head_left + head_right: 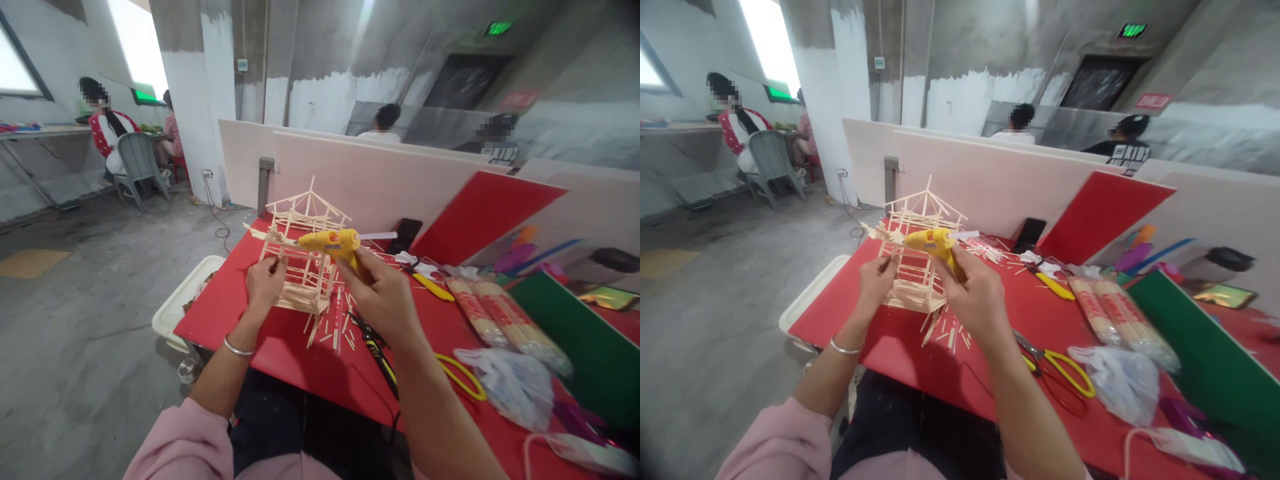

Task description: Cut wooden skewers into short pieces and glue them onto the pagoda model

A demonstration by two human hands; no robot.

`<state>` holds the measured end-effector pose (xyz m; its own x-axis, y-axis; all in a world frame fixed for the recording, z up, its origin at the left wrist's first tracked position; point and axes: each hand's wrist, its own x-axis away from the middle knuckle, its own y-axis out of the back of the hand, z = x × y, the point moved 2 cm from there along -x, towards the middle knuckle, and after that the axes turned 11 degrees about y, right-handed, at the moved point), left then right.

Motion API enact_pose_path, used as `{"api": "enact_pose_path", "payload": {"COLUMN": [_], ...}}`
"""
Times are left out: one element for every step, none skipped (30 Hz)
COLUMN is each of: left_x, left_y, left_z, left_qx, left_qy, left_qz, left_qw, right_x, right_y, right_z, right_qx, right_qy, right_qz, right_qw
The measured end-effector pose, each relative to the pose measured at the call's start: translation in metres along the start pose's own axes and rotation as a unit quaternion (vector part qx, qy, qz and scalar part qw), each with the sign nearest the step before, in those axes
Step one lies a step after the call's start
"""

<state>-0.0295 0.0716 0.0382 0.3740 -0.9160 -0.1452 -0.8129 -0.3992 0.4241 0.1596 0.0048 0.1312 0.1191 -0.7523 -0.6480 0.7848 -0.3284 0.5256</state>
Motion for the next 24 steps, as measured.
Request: {"api": "enact_pose_path", "payload": {"left_x": [0.000, 0.001, 0.001, 0.002, 0.002, 0.002, 0.003, 0.003, 0.003, 0.003, 0.003, 0.003, 0.003, 0.002, 0.002, 0.002, 0.002, 0.003, 0.003, 0.003, 0.004, 0.005, 0.006, 0.006], "left_y": [0.000, 0.000, 0.001, 0.001, 0.001, 0.001, 0.002, 0.002, 0.002, 0.002, 0.002, 0.002, 0.001, 0.001, 0.000, 0.000, -0.001, -0.001, 0.000, 0.000, 0.000, 0.001, 0.001, 0.002], "left_z": [0.000, -0.001, -0.001, -0.001, -0.002, -0.002, -0.003, -0.003, -0.003, -0.003, -0.002, -0.002, -0.001, -0.001, 0.000, 0.001, 0.001, 0.002, 0.002, 0.003, 0.003, 0.004, 0.005, 0.006], "left_qx": [-0.001, -0.002, -0.003, -0.003, -0.004, -0.005, -0.007, -0.008, -0.010, -0.012, -0.014, -0.016, -0.017, -0.018, -0.017, -0.016, -0.013, -0.009, -0.004, 0.002, 0.008, 0.012, 0.016, 0.019], "left_qy": [0.001, 0.003, 0.003, 0.004, 0.005, 0.005, 0.006, 0.007, 0.007, 0.009, 0.010, 0.010, 0.010, 0.010, 0.010, 0.010, 0.009, 0.008, 0.006, 0.004, 0.001, -0.001, -0.003, -0.004], "left_qz": [0.001, 0.001, 0.002, 0.002, 0.003, 0.003, 0.004, 0.004, 0.005, 0.006, 0.007, 0.008, 0.010, 0.011, 0.010, 0.008, 0.006, 0.004, 0.002, 0.001, 0.002, 0.003, 0.005, 0.006], "left_qw": [1.000, 1.000, 1.000, 1.000, 1.000, 1.000, 1.000, 1.000, 1.000, 1.000, 1.000, 1.000, 1.000, 1.000, 1.000, 1.000, 1.000, 1.000, 1.000, 1.000, 1.000, 1.000, 1.000, 1.000], "right_x": [0.002, 0.003, 0.003, 0.003, 0.000, -0.003, -0.008, -0.012, -0.016, -0.018, -0.019, -0.018, -0.015, -0.011, -0.007, -0.004, -0.001, -0.001, -0.001, -0.003, -0.004, -0.005, -0.006, -0.005], "right_y": [0.003, 0.005, 0.006, 0.004, 0.002, -0.003, -0.008, -0.013, -0.018, -0.021, -0.021, -0.020, -0.017, -0.013, -0.008, -0.004, -0.001, 0.000, 0.000, -0.001, -0.003, -0.005, -0.007, -0.007], "right_z": [0.002, 0.003, 0.004, 0.005, 0.004, 0.004, 0.003, 0.002, 0.001, 0.002, 0.002, 0.004, 0.005, 0.006, 0.006, 0.006, 0.006, 0.004, 0.003, 0.001, -0.001, -0.003, -0.004, -0.004], "right_qx": [-0.008, -0.010, -0.008, -0.001, 0.006, 0.009, 0.010, 0.011, 0.011, 0.013, 0.013, 0.011, 0.004, -0.005, -0.010, -0.010, -0.003, 0.008, 0.023, 0.041, 0.058, 0.074, 0.083, 0.085], "right_qy": [-0.004, -0.008, -0.009, -0.008, -0.004, 0.004, 0.012, 0.019, 0.026, 0.030, 0.033, 0.031, 0.026, 0.018, 0.011, 0.006, 0.005, 0.006, 0.009, 0.011, 0.010, 0.008, 0.011, 0.017], "right_qz": [-0.003, -0.011, -0.022, -0.031, -0.039, -0.042, -0.040, -0.033, -0.021, -0.011, -0.003, 0.000, 0.002, 0.001, -0.002, -0.010, -0.018, -0.027, -0.034, -0.035, -0.026, -0.011, 0.002, 0.008], "right_qw": [1.000, 1.000, 1.000, 0.999, 0.999, 0.999, 0.999, 0.999, 0.999, 0.999, 0.999, 0.999, 1.000, 1.000, 1.000, 1.000, 1.000, 1.000, 0.999, 0.998, 0.998, 0.997, 0.996, 0.996]}}
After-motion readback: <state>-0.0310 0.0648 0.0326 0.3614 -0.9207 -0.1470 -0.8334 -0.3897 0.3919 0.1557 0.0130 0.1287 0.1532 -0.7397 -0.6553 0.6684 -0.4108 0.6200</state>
